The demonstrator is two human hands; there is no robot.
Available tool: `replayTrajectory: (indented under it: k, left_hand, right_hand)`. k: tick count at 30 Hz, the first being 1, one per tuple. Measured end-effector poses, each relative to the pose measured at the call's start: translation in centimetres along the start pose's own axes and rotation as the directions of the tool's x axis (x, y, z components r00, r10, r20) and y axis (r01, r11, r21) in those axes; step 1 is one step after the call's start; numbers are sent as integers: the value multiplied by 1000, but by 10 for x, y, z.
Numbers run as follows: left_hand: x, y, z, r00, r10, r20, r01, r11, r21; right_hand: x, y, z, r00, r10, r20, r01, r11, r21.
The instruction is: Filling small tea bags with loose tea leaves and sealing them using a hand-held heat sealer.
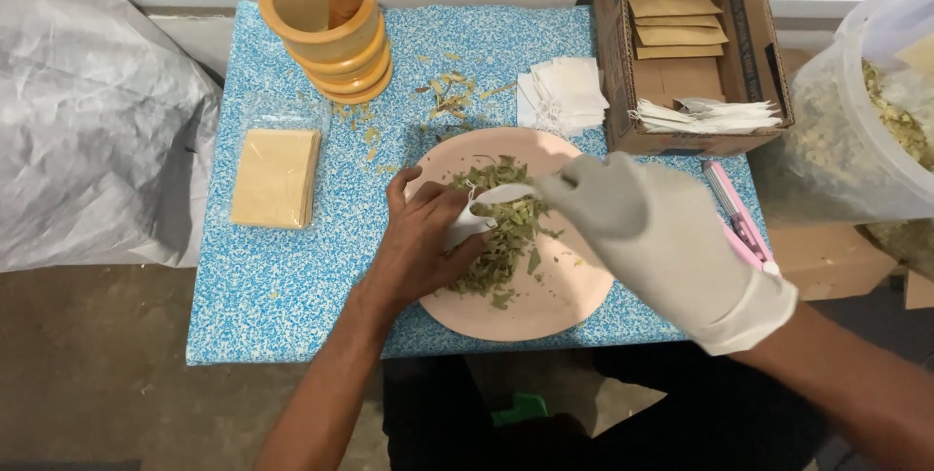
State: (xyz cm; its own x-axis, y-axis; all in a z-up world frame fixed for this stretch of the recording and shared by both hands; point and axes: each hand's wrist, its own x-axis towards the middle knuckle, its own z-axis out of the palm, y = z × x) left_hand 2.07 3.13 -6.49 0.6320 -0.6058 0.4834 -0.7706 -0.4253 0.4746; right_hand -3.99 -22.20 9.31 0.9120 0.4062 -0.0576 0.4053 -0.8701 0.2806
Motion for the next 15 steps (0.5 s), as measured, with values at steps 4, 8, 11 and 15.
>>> replayTrajectory:
  k: [4,8,11,15]
  left_hand:
    - [5,6,-8,996,-89,-4,88,993,-84]
    - [8,13,-17,984,-176,-11,170,964,-206]
    - [1,0,0,975,-208,-73,181,945,-274]
    - [4,5,0,975,-217,-48,194,936,-294]
  right_hand:
    - [-22,21,16,956,228,185,-281,894,350]
    - [-49,32,51,897,61,439,-248,890,382]
    - [-51,18,55,915,-25,404,-208,826,524]
    - [-46,-8,65,927,-77,368,-172,783,597]
